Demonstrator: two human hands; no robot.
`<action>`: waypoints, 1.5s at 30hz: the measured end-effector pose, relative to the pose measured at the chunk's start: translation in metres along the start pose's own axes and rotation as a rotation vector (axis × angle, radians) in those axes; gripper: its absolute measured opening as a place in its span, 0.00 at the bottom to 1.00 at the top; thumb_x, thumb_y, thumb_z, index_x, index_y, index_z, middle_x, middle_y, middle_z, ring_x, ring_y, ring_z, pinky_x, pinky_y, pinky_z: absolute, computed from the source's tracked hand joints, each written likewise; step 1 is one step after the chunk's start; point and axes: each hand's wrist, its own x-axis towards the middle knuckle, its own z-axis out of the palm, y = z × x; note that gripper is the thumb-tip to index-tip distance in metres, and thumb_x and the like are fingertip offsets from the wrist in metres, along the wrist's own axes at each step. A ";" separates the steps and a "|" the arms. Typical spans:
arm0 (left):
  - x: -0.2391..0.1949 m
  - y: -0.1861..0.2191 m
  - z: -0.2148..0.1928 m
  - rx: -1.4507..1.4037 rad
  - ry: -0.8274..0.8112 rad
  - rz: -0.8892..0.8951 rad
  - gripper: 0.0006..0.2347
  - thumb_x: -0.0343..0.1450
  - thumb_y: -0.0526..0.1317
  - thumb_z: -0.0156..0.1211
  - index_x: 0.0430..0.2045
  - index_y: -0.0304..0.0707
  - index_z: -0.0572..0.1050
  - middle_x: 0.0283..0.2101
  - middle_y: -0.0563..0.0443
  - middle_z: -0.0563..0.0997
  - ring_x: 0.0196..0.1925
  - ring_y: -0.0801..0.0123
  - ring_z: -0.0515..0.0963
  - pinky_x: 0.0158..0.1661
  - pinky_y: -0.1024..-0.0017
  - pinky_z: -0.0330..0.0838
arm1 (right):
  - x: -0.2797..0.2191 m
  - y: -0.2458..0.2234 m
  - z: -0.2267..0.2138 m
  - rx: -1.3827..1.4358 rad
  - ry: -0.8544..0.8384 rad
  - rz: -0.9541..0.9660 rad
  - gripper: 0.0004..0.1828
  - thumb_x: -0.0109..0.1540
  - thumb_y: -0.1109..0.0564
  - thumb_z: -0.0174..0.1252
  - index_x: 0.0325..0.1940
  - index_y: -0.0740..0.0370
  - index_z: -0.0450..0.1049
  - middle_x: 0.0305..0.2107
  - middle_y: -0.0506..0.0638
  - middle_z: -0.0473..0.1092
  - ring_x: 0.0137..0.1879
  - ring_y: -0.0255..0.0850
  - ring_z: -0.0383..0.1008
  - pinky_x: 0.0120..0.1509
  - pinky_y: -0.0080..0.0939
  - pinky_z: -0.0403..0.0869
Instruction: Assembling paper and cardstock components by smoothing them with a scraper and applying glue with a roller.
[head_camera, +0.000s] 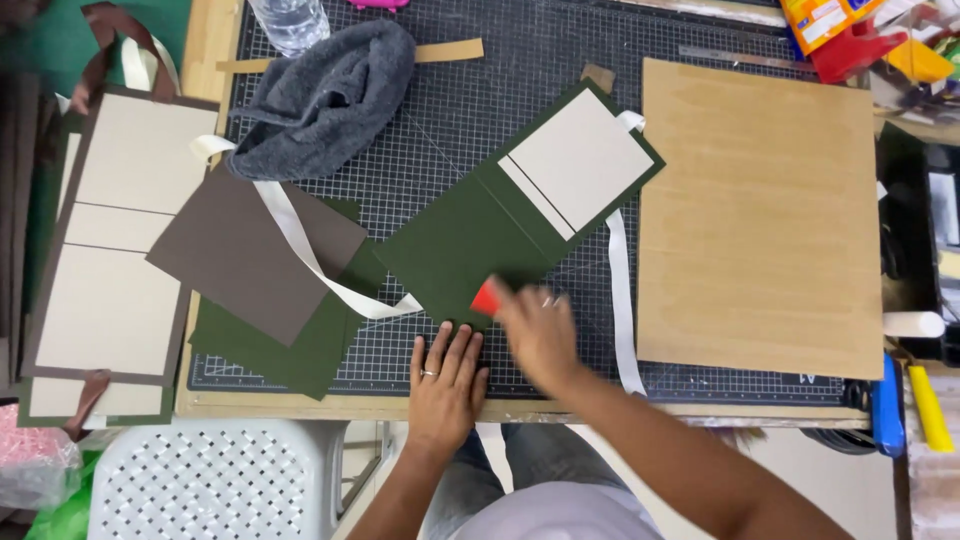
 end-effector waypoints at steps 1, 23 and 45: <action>0.000 0.002 0.000 -0.004 -0.003 -0.002 0.20 0.78 0.47 0.49 0.65 0.42 0.68 0.69 0.51 0.70 0.75 0.54 0.62 0.72 0.45 0.49 | 0.009 0.030 0.003 -0.001 -0.005 0.002 0.26 0.67 0.55 0.59 0.69 0.49 0.64 0.31 0.50 0.73 0.38 0.50 0.74 0.40 0.54 0.68; 0.030 0.007 0.002 -0.001 0.006 -0.114 0.12 0.74 0.49 0.58 0.47 0.49 0.80 0.51 0.57 0.76 0.67 0.59 0.66 0.72 0.45 0.47 | 0.039 0.149 -0.013 0.132 0.196 0.405 0.28 0.69 0.54 0.58 0.74 0.53 0.62 0.49 0.65 0.72 0.58 0.66 0.71 0.59 0.75 0.66; 0.120 -0.007 0.035 0.067 -0.073 -0.196 0.27 0.75 0.57 0.53 0.67 0.44 0.65 0.73 0.42 0.60 0.77 0.48 0.54 0.74 0.46 0.44 | 0.090 0.124 -0.002 0.034 -0.072 -0.411 0.19 0.72 0.44 0.44 0.67 0.39 0.69 0.36 0.47 0.68 0.48 0.46 0.68 0.59 0.51 0.66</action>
